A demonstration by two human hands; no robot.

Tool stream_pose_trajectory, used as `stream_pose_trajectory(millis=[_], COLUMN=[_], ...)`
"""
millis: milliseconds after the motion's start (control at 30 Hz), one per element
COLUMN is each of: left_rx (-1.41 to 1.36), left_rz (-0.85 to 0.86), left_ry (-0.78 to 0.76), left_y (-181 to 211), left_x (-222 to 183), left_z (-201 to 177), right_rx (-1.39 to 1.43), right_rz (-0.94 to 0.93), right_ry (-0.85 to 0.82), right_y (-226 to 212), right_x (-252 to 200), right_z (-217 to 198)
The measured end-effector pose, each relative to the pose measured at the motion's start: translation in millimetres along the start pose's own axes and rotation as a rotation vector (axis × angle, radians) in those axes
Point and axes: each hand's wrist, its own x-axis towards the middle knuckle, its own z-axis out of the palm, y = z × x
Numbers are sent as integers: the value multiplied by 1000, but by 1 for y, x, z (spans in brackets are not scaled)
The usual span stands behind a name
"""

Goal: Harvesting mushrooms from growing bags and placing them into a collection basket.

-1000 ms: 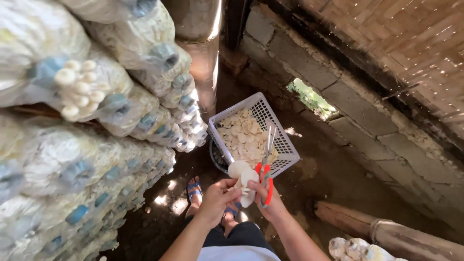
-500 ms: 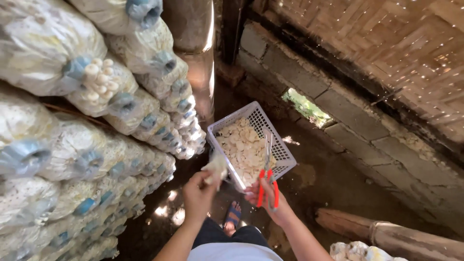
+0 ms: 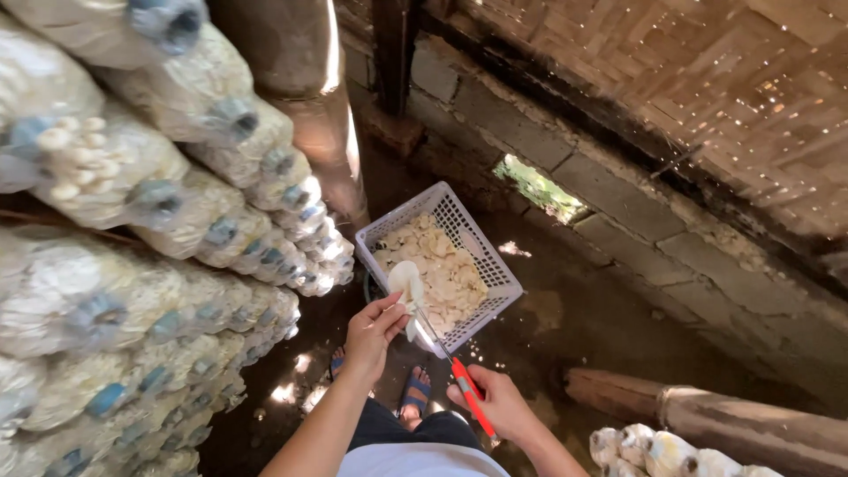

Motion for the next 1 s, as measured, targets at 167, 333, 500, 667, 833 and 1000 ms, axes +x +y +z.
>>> stream_pose_trajectory(millis=[167,333,500,667,833,1000], left_rx=[346,417,279,459,792,1006], left_rz=[158,103,41,-31,266,391], left_ry=[-60,-59,-41,-44,-63,49], left_y=[-8,-6,-12,-3,-20,-69], left_x=[7,13,42,64,96,148], left_z=[13,30,44,65,66,47], right_rx=[-180,102,239,343,265,412], right_rz=[19,95,108,79,132,105], right_ry=[-27,-35,-27,-63,-85,-4], right_y=[0,-1,8,10,-6,35], right_x=[8,13,28,44,48,76], right_z=[-18,-21,-24,-33,-42,-37])
